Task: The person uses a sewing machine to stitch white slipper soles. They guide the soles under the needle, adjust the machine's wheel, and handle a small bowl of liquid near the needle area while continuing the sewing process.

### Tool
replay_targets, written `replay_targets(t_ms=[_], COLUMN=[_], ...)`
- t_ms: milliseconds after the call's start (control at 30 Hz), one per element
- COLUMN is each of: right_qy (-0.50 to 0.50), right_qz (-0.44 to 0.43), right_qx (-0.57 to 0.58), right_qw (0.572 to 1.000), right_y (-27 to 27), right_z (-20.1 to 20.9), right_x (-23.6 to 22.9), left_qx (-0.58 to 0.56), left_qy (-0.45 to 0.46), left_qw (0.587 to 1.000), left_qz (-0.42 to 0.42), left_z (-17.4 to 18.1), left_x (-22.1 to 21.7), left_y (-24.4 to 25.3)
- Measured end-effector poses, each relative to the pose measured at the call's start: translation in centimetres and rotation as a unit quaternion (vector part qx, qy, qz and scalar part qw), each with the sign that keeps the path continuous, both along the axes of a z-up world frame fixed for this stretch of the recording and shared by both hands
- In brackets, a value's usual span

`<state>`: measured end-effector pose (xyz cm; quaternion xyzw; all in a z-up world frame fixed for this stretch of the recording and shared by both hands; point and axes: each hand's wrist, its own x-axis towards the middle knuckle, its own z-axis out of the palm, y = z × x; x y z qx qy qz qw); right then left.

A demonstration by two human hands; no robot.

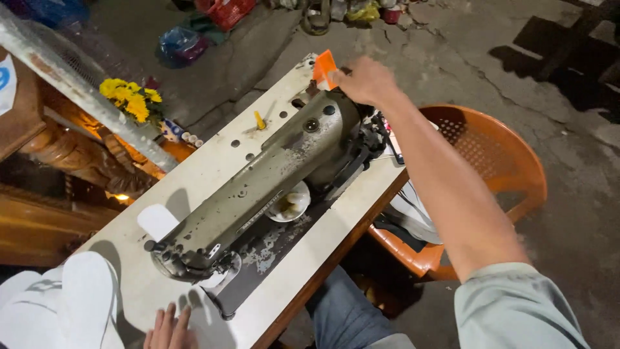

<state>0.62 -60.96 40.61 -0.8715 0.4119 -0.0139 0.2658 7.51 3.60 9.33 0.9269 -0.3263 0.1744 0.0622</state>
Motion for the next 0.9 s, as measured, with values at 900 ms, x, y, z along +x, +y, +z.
replay_targets(t_ms=[900], right_qy=[-0.401], right_qz=[0.016], right_qx=[0.087], right_qw=[0.912], right_y=[1.8], right_z=[-3.7], right_x=[-4.0], left_qx=[-0.047], left_qy=[0.057], left_qw=[0.997], left_qz=[-0.023], left_z=[10.6], left_x=[-3.0], left_y=[-10.0])
